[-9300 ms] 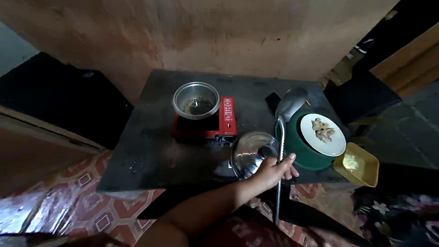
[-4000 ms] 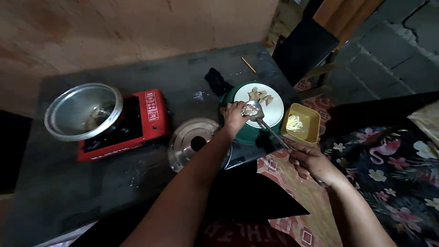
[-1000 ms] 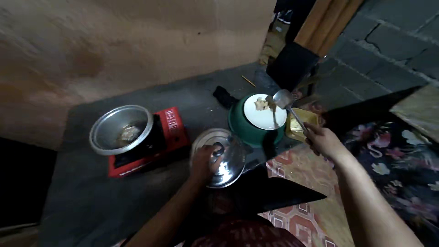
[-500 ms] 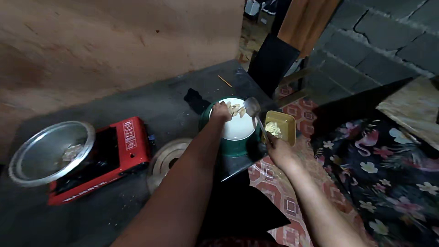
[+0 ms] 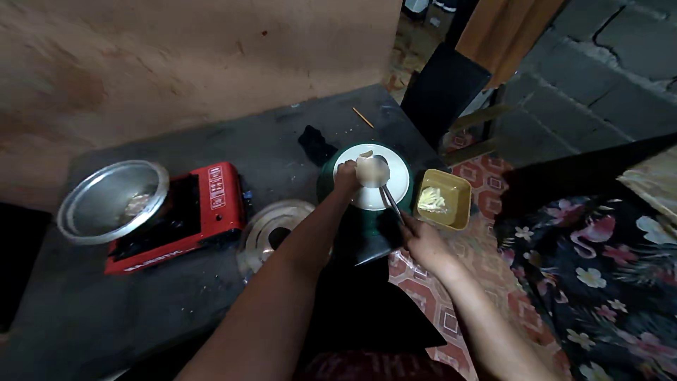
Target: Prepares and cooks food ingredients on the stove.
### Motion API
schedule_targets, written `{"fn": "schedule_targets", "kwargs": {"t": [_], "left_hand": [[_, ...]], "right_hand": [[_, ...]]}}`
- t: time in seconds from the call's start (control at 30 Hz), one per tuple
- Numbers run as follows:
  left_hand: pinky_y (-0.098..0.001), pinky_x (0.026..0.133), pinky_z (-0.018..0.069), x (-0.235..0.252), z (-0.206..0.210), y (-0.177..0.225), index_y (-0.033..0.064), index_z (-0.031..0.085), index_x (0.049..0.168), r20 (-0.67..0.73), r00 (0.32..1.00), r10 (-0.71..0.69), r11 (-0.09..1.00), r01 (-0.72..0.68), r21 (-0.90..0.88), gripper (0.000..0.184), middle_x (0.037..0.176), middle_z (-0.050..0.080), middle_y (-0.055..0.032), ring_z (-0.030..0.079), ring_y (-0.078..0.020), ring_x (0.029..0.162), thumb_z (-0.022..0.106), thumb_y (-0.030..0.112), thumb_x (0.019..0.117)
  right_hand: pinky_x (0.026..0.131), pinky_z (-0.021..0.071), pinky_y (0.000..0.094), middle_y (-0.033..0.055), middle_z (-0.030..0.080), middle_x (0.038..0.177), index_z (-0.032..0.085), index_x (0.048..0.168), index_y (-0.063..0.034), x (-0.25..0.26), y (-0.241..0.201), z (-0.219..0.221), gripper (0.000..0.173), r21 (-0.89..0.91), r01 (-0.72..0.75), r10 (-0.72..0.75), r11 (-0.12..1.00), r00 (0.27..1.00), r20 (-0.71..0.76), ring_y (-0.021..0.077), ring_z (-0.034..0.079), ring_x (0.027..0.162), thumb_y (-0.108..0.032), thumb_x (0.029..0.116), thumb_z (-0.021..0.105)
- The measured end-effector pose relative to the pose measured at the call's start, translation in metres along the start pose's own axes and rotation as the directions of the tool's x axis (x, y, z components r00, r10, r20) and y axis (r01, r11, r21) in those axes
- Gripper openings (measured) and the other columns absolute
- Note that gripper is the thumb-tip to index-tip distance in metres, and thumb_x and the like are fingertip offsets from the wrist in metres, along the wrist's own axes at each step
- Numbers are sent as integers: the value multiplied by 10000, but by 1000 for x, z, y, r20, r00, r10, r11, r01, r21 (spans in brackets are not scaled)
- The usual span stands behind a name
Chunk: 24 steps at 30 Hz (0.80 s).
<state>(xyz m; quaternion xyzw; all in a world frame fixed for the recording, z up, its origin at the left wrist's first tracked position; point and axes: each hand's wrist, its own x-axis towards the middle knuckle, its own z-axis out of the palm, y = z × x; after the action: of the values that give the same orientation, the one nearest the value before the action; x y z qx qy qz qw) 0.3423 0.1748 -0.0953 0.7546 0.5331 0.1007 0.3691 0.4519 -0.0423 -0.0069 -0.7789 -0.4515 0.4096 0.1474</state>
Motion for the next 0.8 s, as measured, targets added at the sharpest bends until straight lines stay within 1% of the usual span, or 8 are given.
{"fn": "schedule_targets", "kwargs": {"t": [0.07, 0.1, 0.23, 0.33, 0.47, 0.6, 0.67, 0.8], "left_hand": [[-597, 1046, 455, -7, 0, -11, -59, 554, 1368, -10, 998, 55, 998, -54, 17, 593, 1332, 554, -337, 531, -489, 1268, 795, 111, 853], [-591, 1033, 469, -9, -1, -16, -47, 580, 1347, -20, 997, 73, 997, -72, 34, 539, 1325, 562, -325, 545, -479, 1255, 774, 107, 868], [-600, 994, 491, -29, -7, -20, 6, 587, 1353, -90, 988, 125, 991, -121, 50, 513, 1330, 538, -329, 565, -484, 1215, 744, 47, 867], [-611, 1003, 476, -43, -11, -23, 5, 601, 1345, -165, 963, 214, 977, -208, 58, 528, 1300, 561, -334, 558, -505, 1210, 760, 43, 843], [-594, 1010, 475, -62, -19, -21, 90, 664, 1332, -129, 961, 245, 965, -229, 131, 439, 1307, 580, -279, 540, -475, 1238, 712, 62, 897], [-599, 1000, 456, -58, -10, -22, 131, 703, 1300, -69, 934, 351, 915, -327, 237, 329, 1291, 609, -236, 538, -443, 1245, 654, 189, 980], [-607, 985, 460, -55, -1, -20, 105, 716, 1268, -99, 923, 371, 909, -339, 243, 337, 1265, 623, -242, 550, -450, 1219, 675, 273, 978], [-611, 1012, 440, -50, 15, -9, 55, 697, 1251, -134, 956, 262, 942, -224, 250, 480, 1276, 601, -264, 537, -452, 1235, 754, 388, 911]], "right_hand": [[686, 543, 396, 144, 673, 971, 390, 1576, -107, -4, 9, -4, 480, 51, -8, 7, 999, 1000, 20, 217, 630, 707, -231, 1113, 411], [661, 538, 387, 137, 673, 960, 396, 1572, -114, -6, 14, -8, 477, 53, -15, 13, 998, 999, 32, 206, 619, 680, -229, 1110, 426], [796, 536, 478, 184, 687, 1102, 459, 1536, -109, -10, 34, -21, 443, -49, -24, 24, 999, 1000, -4, 288, 662, 837, -172, 1097, 448], [902, 519, 491, 198, 688, 1142, 483, 1520, -98, -15, 34, -26, 428, -86, -36, 32, 996, 998, -55, 310, 673, 954, -154, 1097, 449], [939, 515, 527, 209, 692, 1166, 483, 1525, -95, -20, 31, -24, 438, -162, -18, 3, 987, 996, -91, 340, 682, 1004, -155, 1092, 460], [1007, 489, 554, 195, 684, 1250, 507, 1522, -136, -30, 24, -19, 434, -235, -15, -11, 972, 994, -109, 354, 671, 1102, -176, 1091, 470], [1038, 479, 551, 188, 672, 1298, 510, 1520, -134, -36, 21, -17, 435, -272, -9, -22, 962, 994, -111, 354, 661, 1158, -170, 1088, 475], [1070, 464, 556, 187, 652, 1341, 518, 1516, -138, -43, 20, -10, 433, -336, -10, -39, 942, 990, -138, 372, 625, 1238, -181, 1088, 469]]}}
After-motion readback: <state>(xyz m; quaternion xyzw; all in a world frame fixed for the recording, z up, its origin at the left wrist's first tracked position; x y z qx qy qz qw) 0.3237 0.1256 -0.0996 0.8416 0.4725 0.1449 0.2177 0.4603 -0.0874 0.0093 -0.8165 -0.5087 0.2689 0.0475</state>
